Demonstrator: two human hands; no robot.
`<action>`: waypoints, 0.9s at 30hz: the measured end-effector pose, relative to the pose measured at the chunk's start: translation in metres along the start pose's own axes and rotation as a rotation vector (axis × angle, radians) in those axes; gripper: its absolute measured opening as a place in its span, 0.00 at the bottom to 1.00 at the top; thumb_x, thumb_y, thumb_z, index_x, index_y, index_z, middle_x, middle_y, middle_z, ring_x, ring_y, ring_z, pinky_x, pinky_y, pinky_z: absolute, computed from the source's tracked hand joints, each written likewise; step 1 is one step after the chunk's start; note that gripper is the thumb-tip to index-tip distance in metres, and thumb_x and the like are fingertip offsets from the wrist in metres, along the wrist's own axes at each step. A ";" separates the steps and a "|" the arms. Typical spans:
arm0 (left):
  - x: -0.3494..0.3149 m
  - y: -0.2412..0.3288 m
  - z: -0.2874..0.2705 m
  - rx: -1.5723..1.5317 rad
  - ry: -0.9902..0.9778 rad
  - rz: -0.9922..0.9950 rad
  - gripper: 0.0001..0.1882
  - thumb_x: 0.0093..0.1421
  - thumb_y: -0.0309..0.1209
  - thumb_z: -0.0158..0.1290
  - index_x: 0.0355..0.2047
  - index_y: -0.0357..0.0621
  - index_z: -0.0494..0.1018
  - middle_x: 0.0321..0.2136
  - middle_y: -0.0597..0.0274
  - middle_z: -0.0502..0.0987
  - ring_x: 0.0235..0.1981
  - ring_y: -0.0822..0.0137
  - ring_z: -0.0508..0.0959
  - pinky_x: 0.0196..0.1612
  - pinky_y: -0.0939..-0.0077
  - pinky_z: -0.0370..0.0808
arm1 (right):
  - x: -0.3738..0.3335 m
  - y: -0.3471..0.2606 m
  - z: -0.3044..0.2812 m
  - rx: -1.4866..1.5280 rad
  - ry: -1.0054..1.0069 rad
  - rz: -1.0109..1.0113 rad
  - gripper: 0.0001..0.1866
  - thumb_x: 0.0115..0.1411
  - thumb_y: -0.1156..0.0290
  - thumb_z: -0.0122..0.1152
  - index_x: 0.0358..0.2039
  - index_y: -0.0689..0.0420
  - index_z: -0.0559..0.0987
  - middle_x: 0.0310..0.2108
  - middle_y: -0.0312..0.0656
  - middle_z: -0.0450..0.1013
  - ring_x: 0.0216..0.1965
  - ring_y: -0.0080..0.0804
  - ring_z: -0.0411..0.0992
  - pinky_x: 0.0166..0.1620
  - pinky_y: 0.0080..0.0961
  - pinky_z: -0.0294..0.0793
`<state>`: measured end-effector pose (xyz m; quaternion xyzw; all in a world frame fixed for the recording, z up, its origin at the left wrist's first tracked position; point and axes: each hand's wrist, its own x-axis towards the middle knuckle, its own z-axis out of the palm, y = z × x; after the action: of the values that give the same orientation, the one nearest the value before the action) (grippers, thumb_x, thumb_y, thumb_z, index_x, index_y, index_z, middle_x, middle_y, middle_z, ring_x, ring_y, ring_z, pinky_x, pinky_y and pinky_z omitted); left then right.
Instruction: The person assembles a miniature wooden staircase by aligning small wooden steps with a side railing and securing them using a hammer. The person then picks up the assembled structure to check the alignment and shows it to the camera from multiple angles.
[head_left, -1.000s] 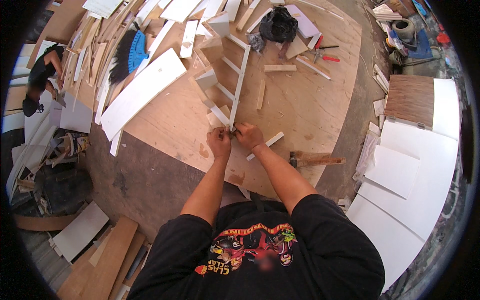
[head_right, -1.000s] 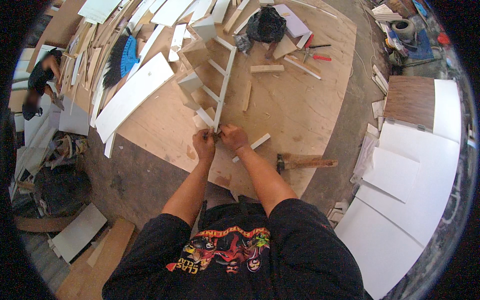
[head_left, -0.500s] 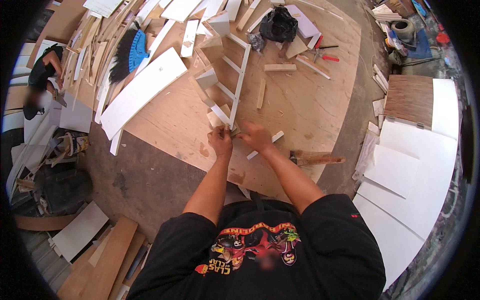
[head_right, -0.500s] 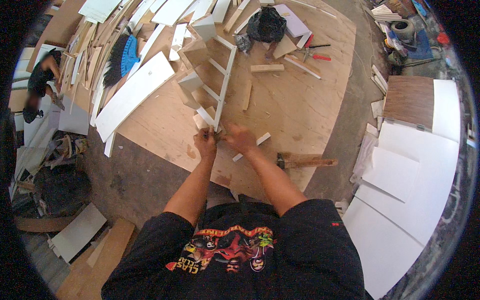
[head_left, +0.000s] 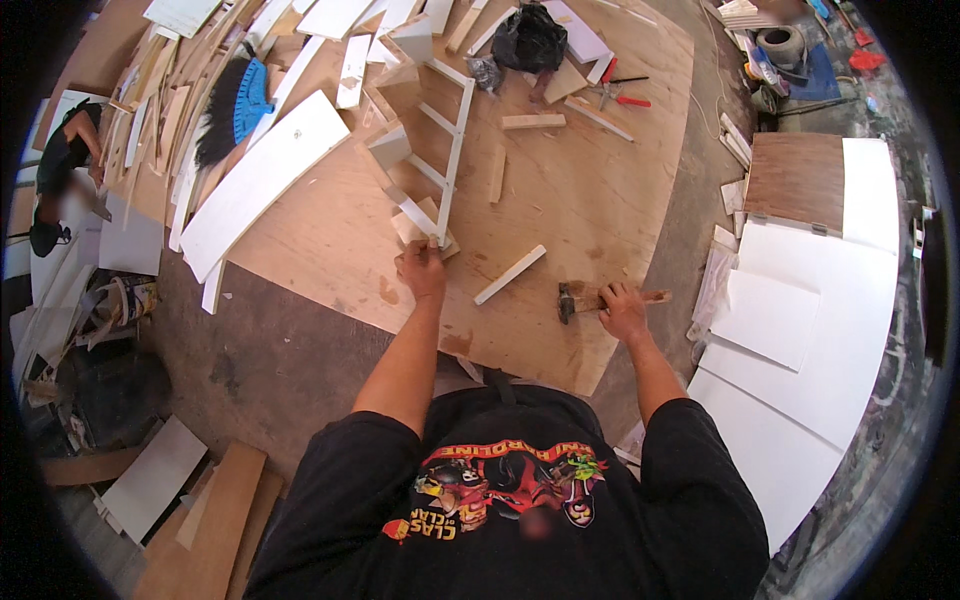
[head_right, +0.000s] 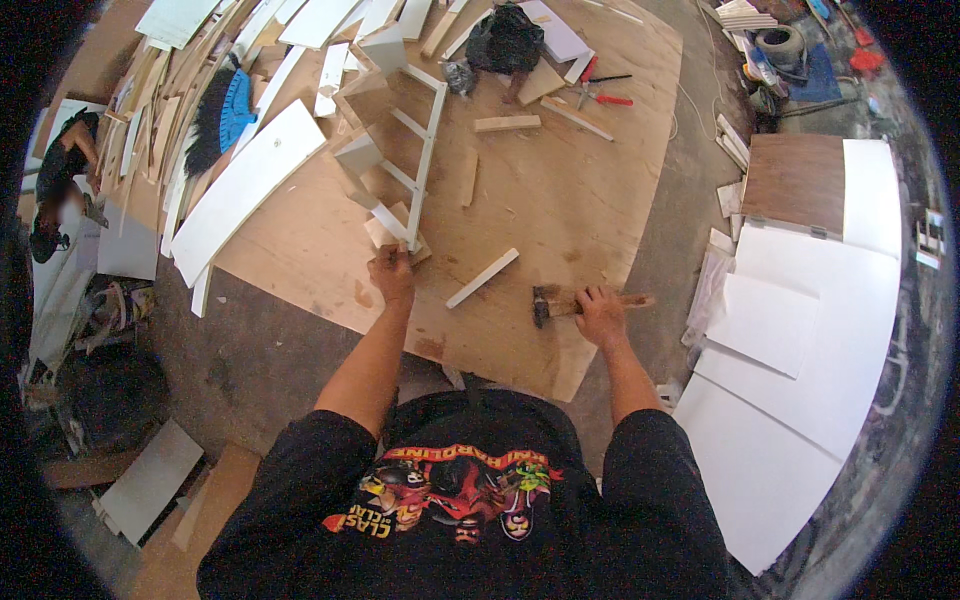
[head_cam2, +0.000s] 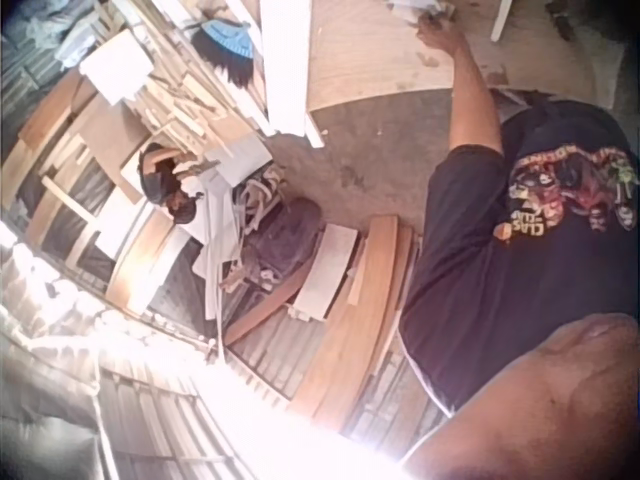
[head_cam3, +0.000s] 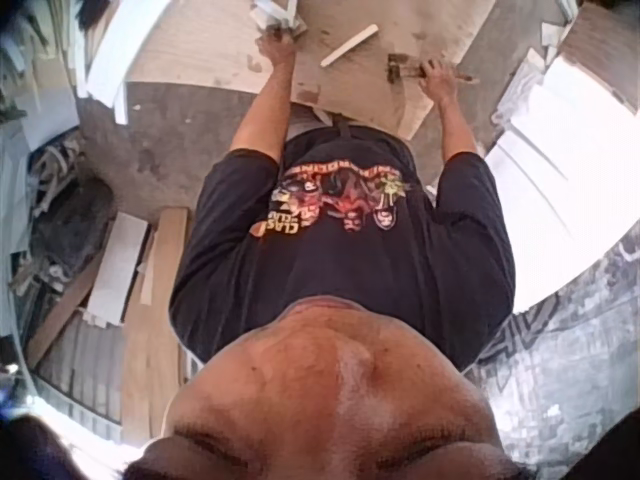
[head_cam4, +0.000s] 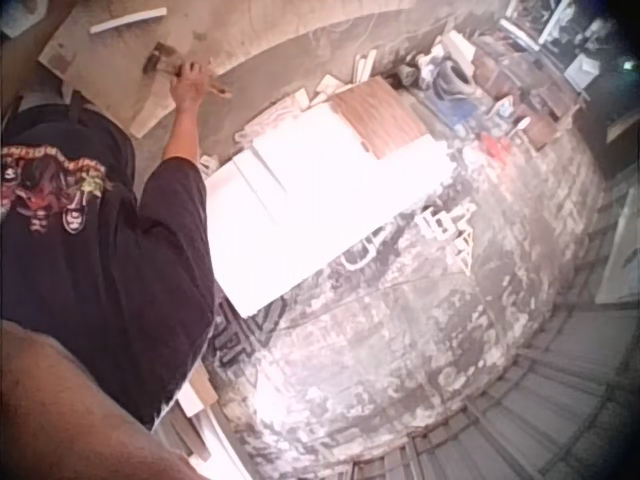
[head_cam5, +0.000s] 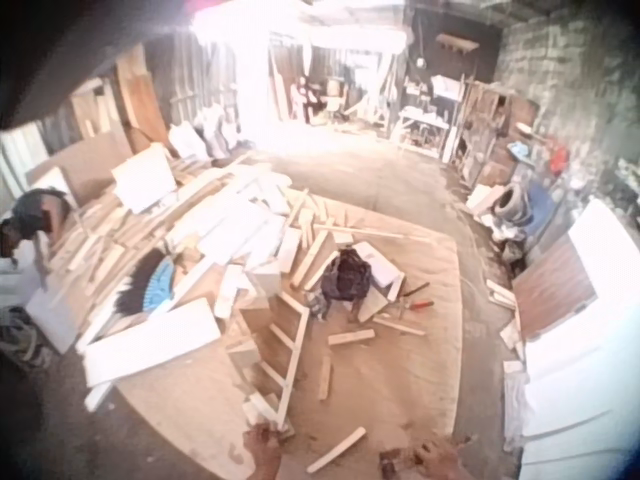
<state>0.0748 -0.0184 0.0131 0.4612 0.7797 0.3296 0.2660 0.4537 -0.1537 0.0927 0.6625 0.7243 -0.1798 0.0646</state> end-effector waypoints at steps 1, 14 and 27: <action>0.001 0.001 0.001 0.010 0.005 -0.003 0.12 0.60 0.44 0.61 0.32 0.50 0.79 0.29 0.67 0.79 0.42 0.59 0.70 0.51 0.57 0.60 | 0.001 -0.001 -0.003 0.026 -0.015 0.002 0.25 0.47 0.66 0.66 0.48 0.54 0.76 0.41 0.45 0.74 0.53 0.46 0.70 0.56 0.44 0.70; -0.004 0.001 0.005 -0.001 0.054 0.002 0.09 0.58 0.41 0.62 0.30 0.52 0.78 0.27 0.68 0.79 0.42 0.59 0.70 0.51 0.57 0.61 | 0.066 -0.182 -0.051 0.626 0.232 -0.172 0.26 0.64 0.67 0.59 0.62 0.56 0.68 0.40 0.59 0.76 0.41 0.59 0.75 0.43 0.45 0.75; -0.008 0.007 0.001 -0.066 0.085 0.063 0.10 0.59 0.40 0.60 0.30 0.47 0.77 0.26 0.63 0.78 0.38 0.57 0.71 0.47 0.58 0.62 | 0.099 -0.213 -0.045 0.545 0.300 -0.243 0.32 0.66 0.65 0.57 0.69 0.53 0.61 0.34 0.57 0.76 0.33 0.57 0.76 0.36 0.47 0.75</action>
<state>0.0828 -0.0231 0.0188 0.4619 0.7643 0.3825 0.2371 0.2395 -0.0575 0.1383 0.5832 0.7247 -0.2739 -0.2443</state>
